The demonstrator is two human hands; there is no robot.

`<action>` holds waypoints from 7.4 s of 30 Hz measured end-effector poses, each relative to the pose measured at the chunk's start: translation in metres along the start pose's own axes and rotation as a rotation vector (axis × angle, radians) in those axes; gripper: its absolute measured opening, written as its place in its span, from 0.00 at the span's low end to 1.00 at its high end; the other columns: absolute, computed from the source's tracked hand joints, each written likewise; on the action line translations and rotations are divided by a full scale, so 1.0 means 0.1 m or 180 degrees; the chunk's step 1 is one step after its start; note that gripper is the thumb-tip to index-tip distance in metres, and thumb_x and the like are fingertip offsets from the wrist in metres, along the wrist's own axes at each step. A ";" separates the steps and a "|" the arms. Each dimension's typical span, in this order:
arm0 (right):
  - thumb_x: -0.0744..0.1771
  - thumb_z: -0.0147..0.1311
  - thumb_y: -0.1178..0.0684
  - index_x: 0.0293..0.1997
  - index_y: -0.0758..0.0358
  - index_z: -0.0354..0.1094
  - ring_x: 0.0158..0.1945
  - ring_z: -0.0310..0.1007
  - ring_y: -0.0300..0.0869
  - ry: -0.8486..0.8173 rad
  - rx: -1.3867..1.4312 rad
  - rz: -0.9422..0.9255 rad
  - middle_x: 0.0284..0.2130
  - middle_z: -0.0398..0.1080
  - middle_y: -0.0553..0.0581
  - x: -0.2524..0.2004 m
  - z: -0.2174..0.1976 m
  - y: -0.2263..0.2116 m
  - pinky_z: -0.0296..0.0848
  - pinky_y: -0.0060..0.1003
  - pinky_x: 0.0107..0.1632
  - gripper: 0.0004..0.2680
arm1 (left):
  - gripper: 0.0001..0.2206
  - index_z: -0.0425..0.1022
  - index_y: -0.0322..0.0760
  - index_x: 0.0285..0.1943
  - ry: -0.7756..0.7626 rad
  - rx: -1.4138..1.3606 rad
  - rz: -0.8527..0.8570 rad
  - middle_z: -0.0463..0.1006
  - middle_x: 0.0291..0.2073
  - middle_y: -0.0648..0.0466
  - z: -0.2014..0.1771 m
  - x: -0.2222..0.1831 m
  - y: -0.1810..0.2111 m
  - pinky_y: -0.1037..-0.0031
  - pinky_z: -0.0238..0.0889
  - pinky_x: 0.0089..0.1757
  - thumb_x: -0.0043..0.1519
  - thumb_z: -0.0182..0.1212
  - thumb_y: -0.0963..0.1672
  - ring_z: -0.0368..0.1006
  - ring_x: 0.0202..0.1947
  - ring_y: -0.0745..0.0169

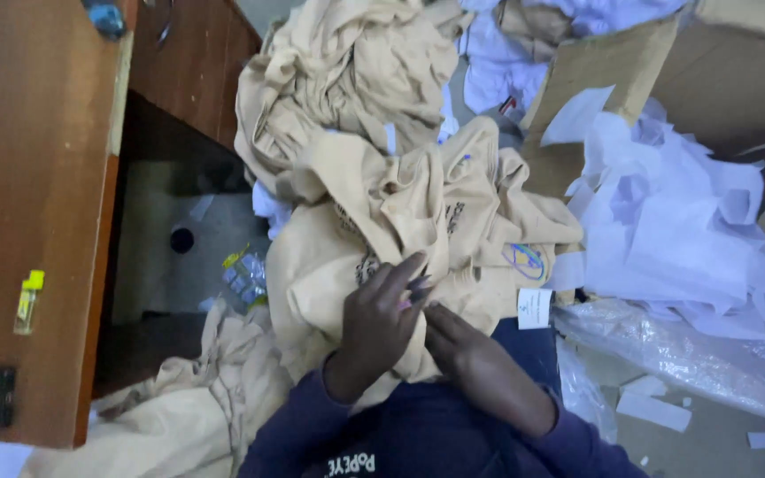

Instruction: A person is meticulously inspecting a tan sweatshirt, checking the printed text and a small logo tag for quality control.

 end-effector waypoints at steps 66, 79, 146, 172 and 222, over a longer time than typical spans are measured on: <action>0.66 0.59 0.67 0.79 0.72 0.48 0.65 0.56 0.82 0.1934 -0.1996 0.1299 0.66 0.55 0.92 0.36 -1.16 0.74 0.60 0.71 0.63 0.30 | 0.10 0.70 0.42 0.55 0.0462 -0.1549 -0.1821 0.79 0.39 0.57 -0.21 -0.53 -0.46 0.69 0.67 0.41 0.71 0.50 0.48 0.75 0.37 0.66; 0.66 0.59 0.56 0.72 0.70 0.59 0.50 0.78 0.56 0.1746 0.4632 0.1556 0.57 0.74 0.68 0.21 0.08 0.24 0.78 0.51 0.50 0.25 | 0.01 0.68 0.32 0.50 0.0380 -0.1499 0.0373 0.70 0.37 0.45 -0.14 -0.68 0.17 0.61 0.63 0.42 0.73 0.51 0.38 0.67 0.36 0.48; 0.68 0.57 0.54 0.54 0.70 0.70 0.53 0.78 0.45 0.2304 0.2392 0.1674 0.49 0.77 0.61 0.26 0.18 0.10 0.75 0.39 0.59 0.12 | 0.19 0.66 0.24 0.72 0.0613 0.0291 0.0359 0.78 0.55 0.40 -0.05 -0.89 -0.16 0.61 0.73 0.47 0.72 0.60 0.37 0.79 0.49 0.46; 0.69 0.54 0.49 0.58 0.69 0.72 0.57 0.77 0.45 0.2528 0.2048 0.1965 0.53 0.77 0.61 0.27 0.11 0.12 0.74 0.39 0.62 0.15 | 0.04 0.83 0.38 0.46 0.0036 -0.2040 -0.0554 0.71 0.40 0.54 -0.07 -0.86 -0.26 0.72 0.64 0.42 0.66 0.68 0.41 0.70 0.41 0.61; 0.66 0.61 0.52 0.58 0.66 0.73 0.57 0.76 0.43 0.1820 0.1812 0.1639 0.54 0.78 0.58 0.33 -0.09 -0.09 0.73 0.39 0.64 0.15 | 0.14 0.78 0.31 0.61 0.1021 -0.0377 -0.0082 0.80 0.45 0.47 -0.15 -0.92 -0.09 0.67 0.77 0.44 0.66 0.68 0.39 0.81 0.43 0.52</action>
Point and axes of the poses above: each hand's wrist, its own x-axis towards the middle knuckle, its own z-axis out of the palm, y = z × x, the point moved 4 cm from there along x, towards the middle knuckle
